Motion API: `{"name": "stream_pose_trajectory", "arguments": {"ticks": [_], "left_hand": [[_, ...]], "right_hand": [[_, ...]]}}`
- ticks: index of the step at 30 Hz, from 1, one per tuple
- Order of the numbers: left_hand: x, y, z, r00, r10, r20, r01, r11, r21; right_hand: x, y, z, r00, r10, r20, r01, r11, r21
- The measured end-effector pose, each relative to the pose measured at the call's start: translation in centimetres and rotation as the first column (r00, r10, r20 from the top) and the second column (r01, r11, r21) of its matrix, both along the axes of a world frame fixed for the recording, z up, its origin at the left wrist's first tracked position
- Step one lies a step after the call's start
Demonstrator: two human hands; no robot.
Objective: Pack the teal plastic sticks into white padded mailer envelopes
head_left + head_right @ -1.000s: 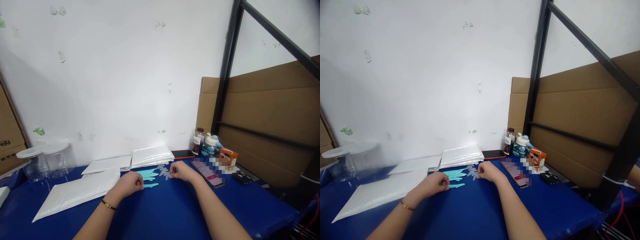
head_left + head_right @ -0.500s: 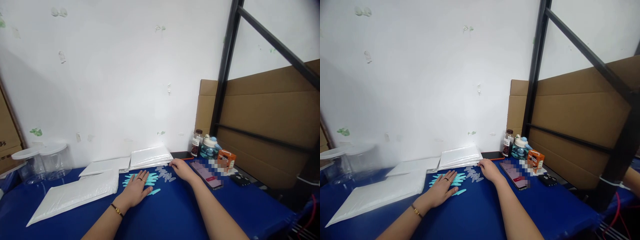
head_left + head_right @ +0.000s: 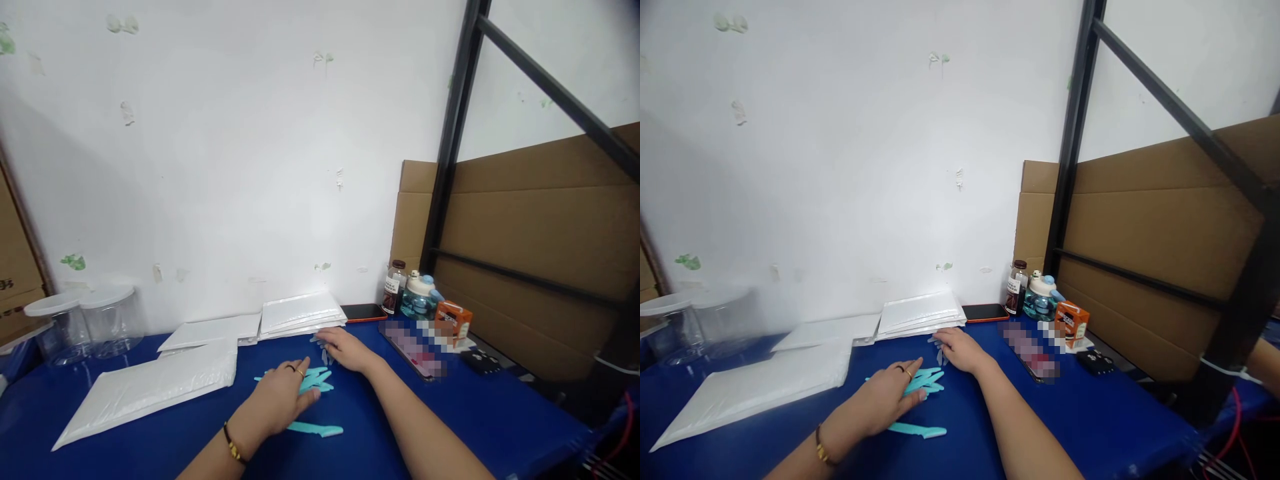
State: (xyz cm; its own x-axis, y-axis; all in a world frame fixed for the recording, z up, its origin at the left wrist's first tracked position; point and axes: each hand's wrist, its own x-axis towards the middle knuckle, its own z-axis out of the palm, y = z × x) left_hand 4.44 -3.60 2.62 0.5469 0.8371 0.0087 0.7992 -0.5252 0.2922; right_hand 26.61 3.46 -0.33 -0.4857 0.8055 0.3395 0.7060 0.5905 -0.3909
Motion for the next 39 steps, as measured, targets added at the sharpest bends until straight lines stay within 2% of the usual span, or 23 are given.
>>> {"name": "stream_pose_trajectory", "arguments": {"ticks": [3, 6, 10, 13, 15, 21, 27, 31, 36, 39], "left_hand": [[-1.2, 1.9, 0.3, 0.993, 0.098, 0.068, -0.103, 0.992, 0.071], [-2.6, 3.8, -0.1, 0.985, 0.137, 0.107, -0.144, 0.988, 0.054], [-3.6, 5.1, -1.1, 0.98, 0.117, 0.162, -0.113, 0.993, -0.033], [-3.5, 5.3, -1.5, 0.978, 0.113, 0.173, -0.09, 0.987, -0.135], [-3.3, 5.2, -1.7, 0.978, 0.112, 0.178, -0.08, 0.981, -0.178], [-3.4, 5.4, -1.9, 0.978, 0.129, 0.162, -0.102, 0.981, -0.162], [-4.0, 5.5, -1.5, 0.97, 0.19, 0.153, -0.188, 0.982, -0.025], [-3.8, 5.0, -0.9, 0.976, 0.143, 0.165, -0.126, 0.986, -0.112], [-3.1, 4.3, -0.6, 0.981, 0.064, 0.182, -0.05, 0.995, -0.084], [-2.8, 4.4, -1.1, 0.983, 0.09, 0.162, -0.068, 0.989, -0.135]], "right_hand": [[-0.3, -0.3, 0.2, 0.997, 0.069, 0.024, -0.068, 0.997, -0.036], [0.1, -0.7, 0.7, 0.995, 0.097, 0.012, -0.095, 0.992, -0.08], [0.7, -0.8, 0.9, 1.0, -0.006, -0.024, 0.005, 0.999, -0.042], [0.5, -0.3, 0.6, 0.987, -0.155, -0.038, 0.155, 0.988, -0.002], [-0.1, 0.0, 0.3, 0.98, -0.199, -0.029, 0.2, 0.98, 0.013], [-1.3, 0.3, 0.2, 0.99, -0.112, 0.087, 0.11, 0.994, 0.023], [-0.7, 0.5, -0.1, 0.974, -0.225, 0.037, 0.225, 0.974, -0.021], [-0.7, 0.8, -0.3, 0.971, -0.237, -0.035, 0.235, 0.97, -0.055], [-0.7, 0.7, 0.2, 0.977, -0.203, 0.061, 0.207, 0.976, -0.07], [-0.8, 0.3, 0.7, 0.975, -0.197, 0.102, 0.207, 0.973, -0.104]]}}
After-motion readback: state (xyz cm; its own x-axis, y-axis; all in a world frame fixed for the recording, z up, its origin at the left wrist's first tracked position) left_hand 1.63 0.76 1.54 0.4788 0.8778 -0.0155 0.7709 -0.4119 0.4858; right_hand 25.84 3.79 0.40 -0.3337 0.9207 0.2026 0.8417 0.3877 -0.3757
